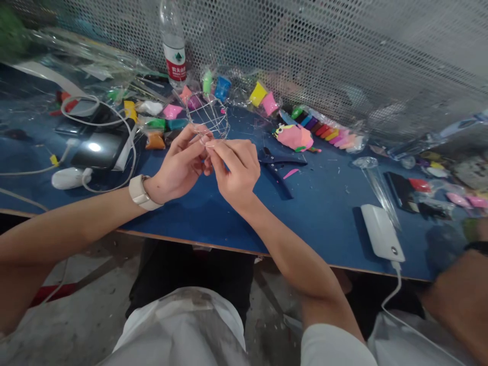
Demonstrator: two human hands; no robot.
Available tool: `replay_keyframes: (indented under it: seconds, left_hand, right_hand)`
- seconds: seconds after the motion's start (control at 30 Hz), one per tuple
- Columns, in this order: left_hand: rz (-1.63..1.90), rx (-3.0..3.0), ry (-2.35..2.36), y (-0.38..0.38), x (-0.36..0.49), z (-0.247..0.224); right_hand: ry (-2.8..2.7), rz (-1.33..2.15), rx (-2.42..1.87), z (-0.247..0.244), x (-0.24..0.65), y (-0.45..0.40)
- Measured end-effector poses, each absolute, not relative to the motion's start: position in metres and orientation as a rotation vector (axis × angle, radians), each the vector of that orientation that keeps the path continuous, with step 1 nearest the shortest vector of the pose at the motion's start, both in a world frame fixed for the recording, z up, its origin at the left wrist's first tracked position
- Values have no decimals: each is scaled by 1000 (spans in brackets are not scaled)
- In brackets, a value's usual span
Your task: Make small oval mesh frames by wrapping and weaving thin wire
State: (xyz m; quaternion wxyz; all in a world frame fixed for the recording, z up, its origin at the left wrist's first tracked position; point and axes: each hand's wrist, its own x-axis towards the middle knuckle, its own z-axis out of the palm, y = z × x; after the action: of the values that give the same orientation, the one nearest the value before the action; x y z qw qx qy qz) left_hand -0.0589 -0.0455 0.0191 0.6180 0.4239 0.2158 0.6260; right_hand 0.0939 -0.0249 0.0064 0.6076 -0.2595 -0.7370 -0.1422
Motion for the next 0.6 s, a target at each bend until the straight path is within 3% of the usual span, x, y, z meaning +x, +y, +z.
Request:
replay_keyframes:
  seconds: [0.6]
  left_hand:
    - [1419,1015,462,-47,-63,21]
  right_hand:
    - [-1646,-512,-430,19,97,-31]
